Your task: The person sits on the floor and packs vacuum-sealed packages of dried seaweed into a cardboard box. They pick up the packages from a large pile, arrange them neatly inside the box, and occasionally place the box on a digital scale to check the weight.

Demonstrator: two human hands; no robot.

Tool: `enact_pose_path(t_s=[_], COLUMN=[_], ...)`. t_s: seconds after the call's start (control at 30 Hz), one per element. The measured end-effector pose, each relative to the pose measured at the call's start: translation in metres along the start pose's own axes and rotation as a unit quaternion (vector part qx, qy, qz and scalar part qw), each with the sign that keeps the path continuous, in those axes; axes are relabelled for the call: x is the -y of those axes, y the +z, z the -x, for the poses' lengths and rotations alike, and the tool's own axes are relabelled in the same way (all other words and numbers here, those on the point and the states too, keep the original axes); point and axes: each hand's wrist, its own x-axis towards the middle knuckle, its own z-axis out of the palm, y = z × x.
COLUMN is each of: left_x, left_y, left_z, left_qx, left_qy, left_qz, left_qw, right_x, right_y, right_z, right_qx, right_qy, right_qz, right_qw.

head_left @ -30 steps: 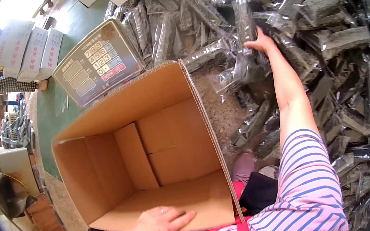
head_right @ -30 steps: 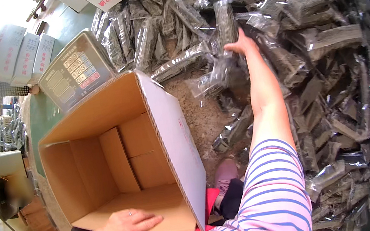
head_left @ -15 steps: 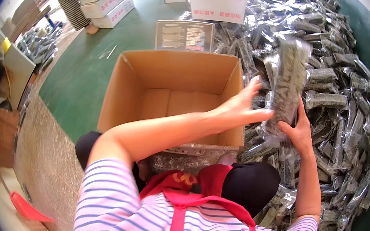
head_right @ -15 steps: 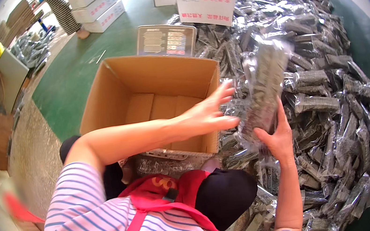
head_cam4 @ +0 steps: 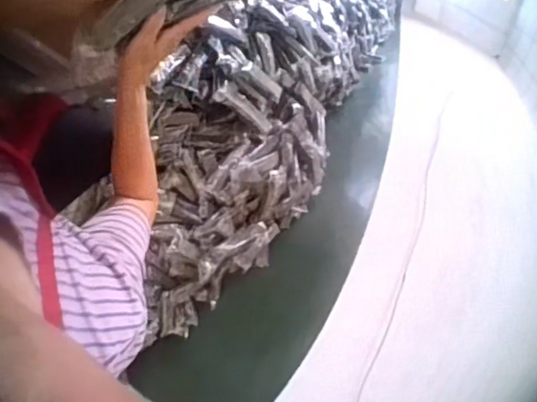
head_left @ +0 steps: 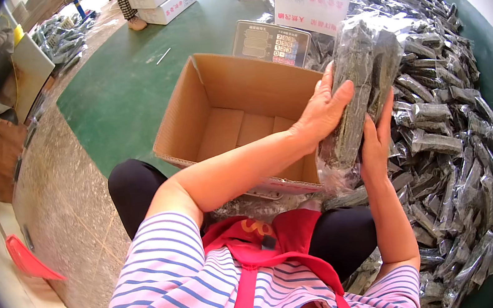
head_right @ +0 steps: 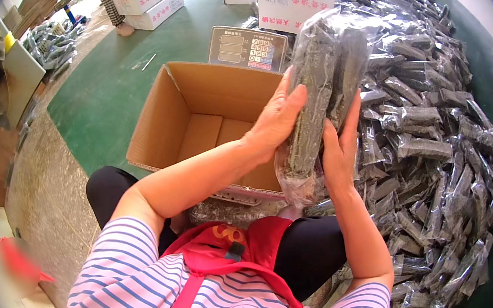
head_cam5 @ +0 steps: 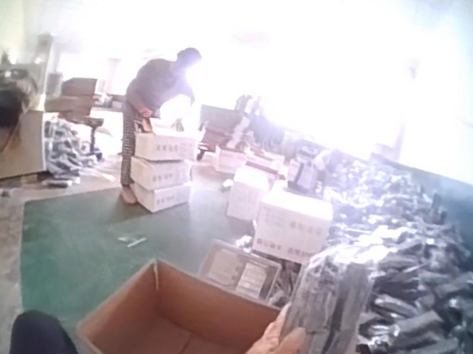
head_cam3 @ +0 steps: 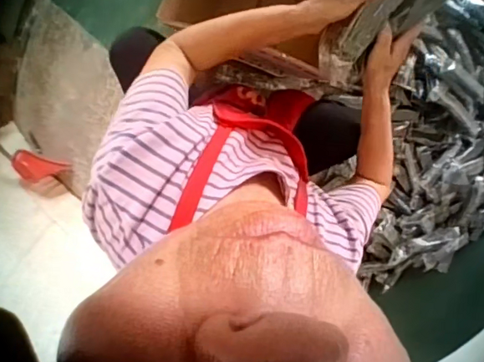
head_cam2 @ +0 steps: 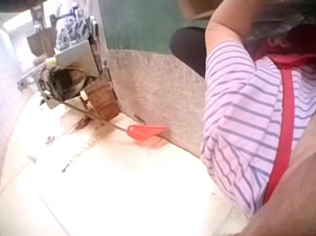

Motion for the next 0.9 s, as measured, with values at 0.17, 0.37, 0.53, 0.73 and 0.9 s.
enact_pose_path(t_s=[0.17,0.37,0.53,0.73,0.9], left_x=[-0.013,-0.023,-0.028,0.155,0.186], left_y=[-0.025,-0.071,-0.117,-0.178,-0.178], left_z=[0.011,0.034,0.017,-0.013,-0.023], left_qx=[0.058,-0.063,-0.116,-0.014,0.165], left_qy=[-0.092,-0.308,-0.563,-0.546,-0.504], left_qz=[0.010,0.121,0.013,-0.041,-0.467], left_qw=[0.994,0.942,0.818,0.837,0.708], right_x=[-0.002,-0.044,-0.117,-0.127,-0.260], right_y=[0.029,-0.006,-0.041,-0.010,-0.078], right_z=[0.000,-0.002,0.019,0.003,-0.035], right_qx=[0.059,0.184,0.287,0.340,0.136], right_qy=[0.082,-0.126,0.051,0.039,0.159], right_qz=[-0.210,0.248,0.216,0.092,0.189], right_qw=[0.973,0.943,0.932,0.935,0.959])
